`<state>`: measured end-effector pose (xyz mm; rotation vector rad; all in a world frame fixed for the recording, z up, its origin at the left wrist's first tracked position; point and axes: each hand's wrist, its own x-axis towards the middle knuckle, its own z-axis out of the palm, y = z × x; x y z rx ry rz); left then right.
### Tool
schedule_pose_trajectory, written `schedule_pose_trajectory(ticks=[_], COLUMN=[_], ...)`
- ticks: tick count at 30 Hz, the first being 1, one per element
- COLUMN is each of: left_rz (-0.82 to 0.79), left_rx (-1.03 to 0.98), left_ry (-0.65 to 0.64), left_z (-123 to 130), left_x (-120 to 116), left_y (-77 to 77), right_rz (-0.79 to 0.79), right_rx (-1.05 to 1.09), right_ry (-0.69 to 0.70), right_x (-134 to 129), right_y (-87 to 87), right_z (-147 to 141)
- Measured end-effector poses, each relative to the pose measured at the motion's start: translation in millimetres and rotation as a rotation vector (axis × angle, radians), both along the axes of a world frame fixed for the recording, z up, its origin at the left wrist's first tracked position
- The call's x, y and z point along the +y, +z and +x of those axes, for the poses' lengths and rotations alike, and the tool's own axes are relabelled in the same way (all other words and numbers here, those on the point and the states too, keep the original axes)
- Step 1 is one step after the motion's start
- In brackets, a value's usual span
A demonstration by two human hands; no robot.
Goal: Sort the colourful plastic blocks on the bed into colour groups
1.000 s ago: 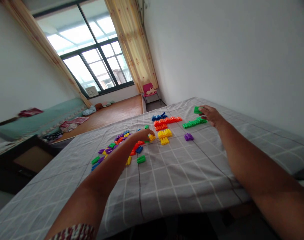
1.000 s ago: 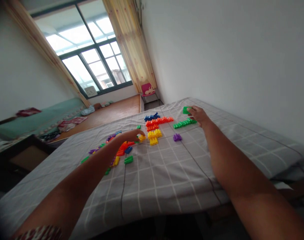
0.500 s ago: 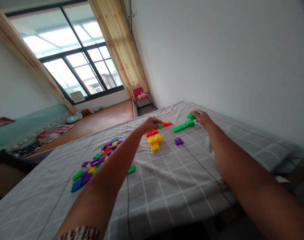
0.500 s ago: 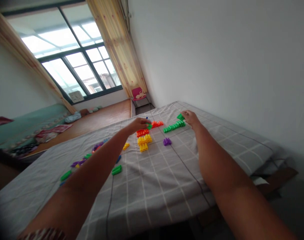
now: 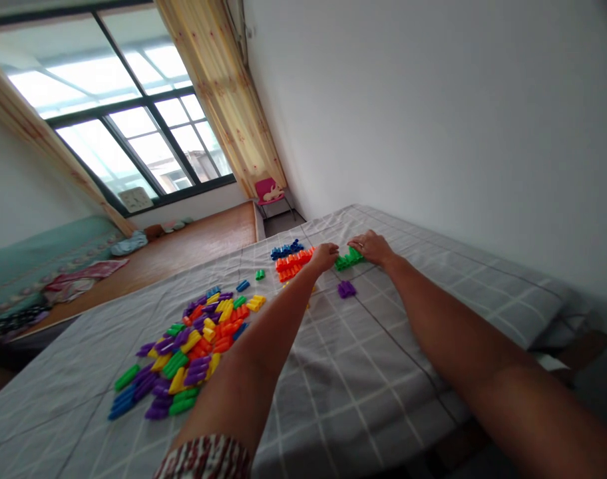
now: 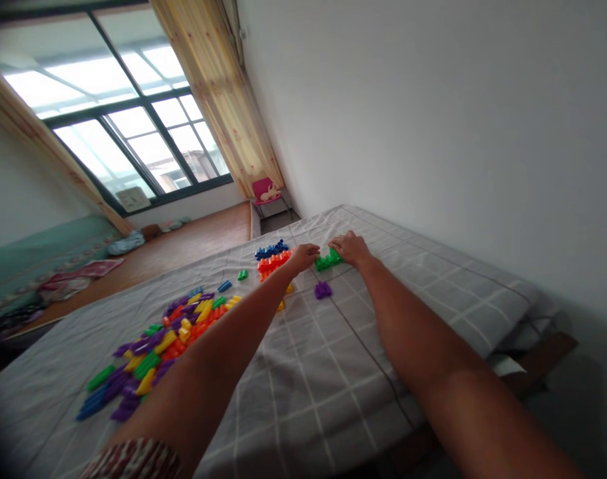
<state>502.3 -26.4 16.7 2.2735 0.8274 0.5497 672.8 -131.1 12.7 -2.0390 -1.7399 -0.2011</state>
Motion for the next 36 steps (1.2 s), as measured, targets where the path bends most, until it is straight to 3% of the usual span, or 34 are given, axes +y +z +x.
schedule_pose_trajectory(ticks=[4, 9, 15, 23, 28, 32, 36], left_rz=[0.130, 0.197, 0.203, 0.225, 0.280, 0.377, 0.418], left_rx=[0.061, 0.187, 0.225, 0.225, 0.205, 0.083, 0.056], left_ry=[-0.087, -0.160, -0.080, -0.017, -0.021, -0.037, 0.052], left_z=[-6.3, -14.8, -13.4, -9.3, -16.6, -51.4, -137.3], left_x=[-1.2, -6.7, -17.9, -24.7, -35.4, -38.2, -28.7], left_y=[0.8, 4.2, 0.6, -6.9, 1.0, 23.1, 55.7], right_rz=[-0.014, -0.114, -0.154, -0.137, -0.120, 0.066, 0.224], right_rx=[0.026, 0.036, 0.035, 0.076, 0.067, 0.092, 0.091], right_ry=[-0.011, 0.078, 0.136, 0.120, 0.107, 0.036, -0.016], right_x=[-3.9, -6.2, -9.0, -17.9, -20.7, -21.0, -20.2], right_y=[4.1, 3.7, -1.0, 7.8, 9.0, 6.2, 3.1], right_z=[0.2, 4.4, 9.3, 9.0, 6.5, 6.7, 8.2])
